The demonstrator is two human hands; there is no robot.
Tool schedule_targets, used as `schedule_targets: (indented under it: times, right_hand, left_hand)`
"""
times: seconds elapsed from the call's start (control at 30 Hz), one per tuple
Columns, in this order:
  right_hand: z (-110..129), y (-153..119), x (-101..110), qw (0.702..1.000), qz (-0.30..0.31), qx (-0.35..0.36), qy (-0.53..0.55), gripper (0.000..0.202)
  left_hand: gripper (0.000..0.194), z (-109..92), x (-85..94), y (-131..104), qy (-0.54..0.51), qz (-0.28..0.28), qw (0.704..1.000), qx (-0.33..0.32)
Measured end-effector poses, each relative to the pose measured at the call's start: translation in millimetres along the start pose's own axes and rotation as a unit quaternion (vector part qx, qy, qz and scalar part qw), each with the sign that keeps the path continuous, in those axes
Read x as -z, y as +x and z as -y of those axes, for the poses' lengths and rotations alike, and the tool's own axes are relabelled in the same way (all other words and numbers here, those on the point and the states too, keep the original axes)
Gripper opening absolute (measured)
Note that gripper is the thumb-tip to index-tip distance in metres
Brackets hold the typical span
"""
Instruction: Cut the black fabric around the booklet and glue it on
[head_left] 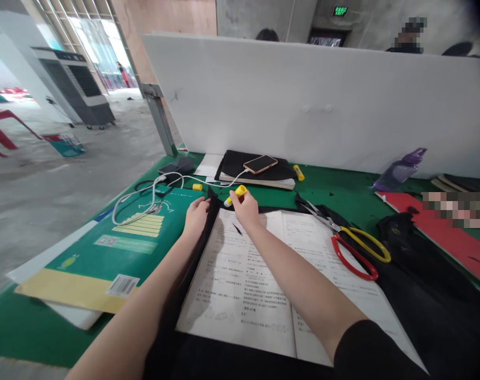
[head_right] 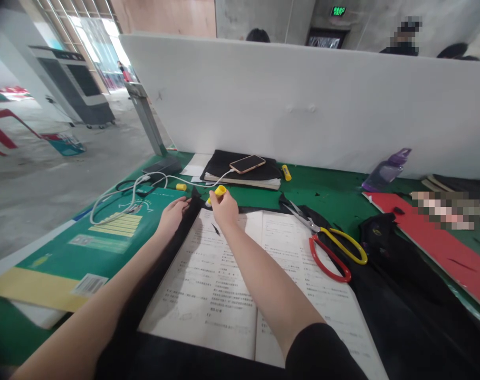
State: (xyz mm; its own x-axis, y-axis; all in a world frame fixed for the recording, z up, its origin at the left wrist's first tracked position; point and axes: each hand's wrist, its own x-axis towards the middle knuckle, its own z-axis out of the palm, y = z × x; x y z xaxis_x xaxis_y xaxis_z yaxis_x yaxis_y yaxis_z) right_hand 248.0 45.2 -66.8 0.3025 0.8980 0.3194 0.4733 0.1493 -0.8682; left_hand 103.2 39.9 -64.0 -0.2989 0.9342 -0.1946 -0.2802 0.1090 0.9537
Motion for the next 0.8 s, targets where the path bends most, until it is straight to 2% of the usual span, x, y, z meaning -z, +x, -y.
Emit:
schedule_targets:
  times: [0.27, 0.5, 0.63, 0.7, 0.8]
  right_hand:
    - [-4.9, 0.1, -1.6, 0.997, 0.045, 0.036, 0.052, 0.024]
    - [-4.8, -2.5, -2.0, 0.99, 0.102, 0.098, 0.001, 0.028]
    - [-4.7, -3.8, -1.6, 0.982, 0.126, 0.142, 0.023, 0.027]
    - [-4.1, -3.6, -1.9, 0.982, 0.129, 0.124, 0.063, 0.027]
    - [-2.9, -0.2, -2.9, 0.98, 0.098, 0.019, 0.171, 0.027]
  left_hand:
    - [0.029, -6.1, -5.4, -10.5, -0.007, -0.003, 1.0, -0.002]
    - [0.026, -9.1, -6.7, -13.6, -0.006, 0.002, 1.0, -0.012]
    - [0.031, -6.5, -4.6, -11.9, 0.019, 0.013, 1.0, -0.018]
    - [0.032, -6.1, -4.0, -12.0, 0.041, 0.011, 0.999, -0.027]
    - [0.031, -5.6, -3.5, -11.9, 0.093, -0.009, 0.994, -0.052]
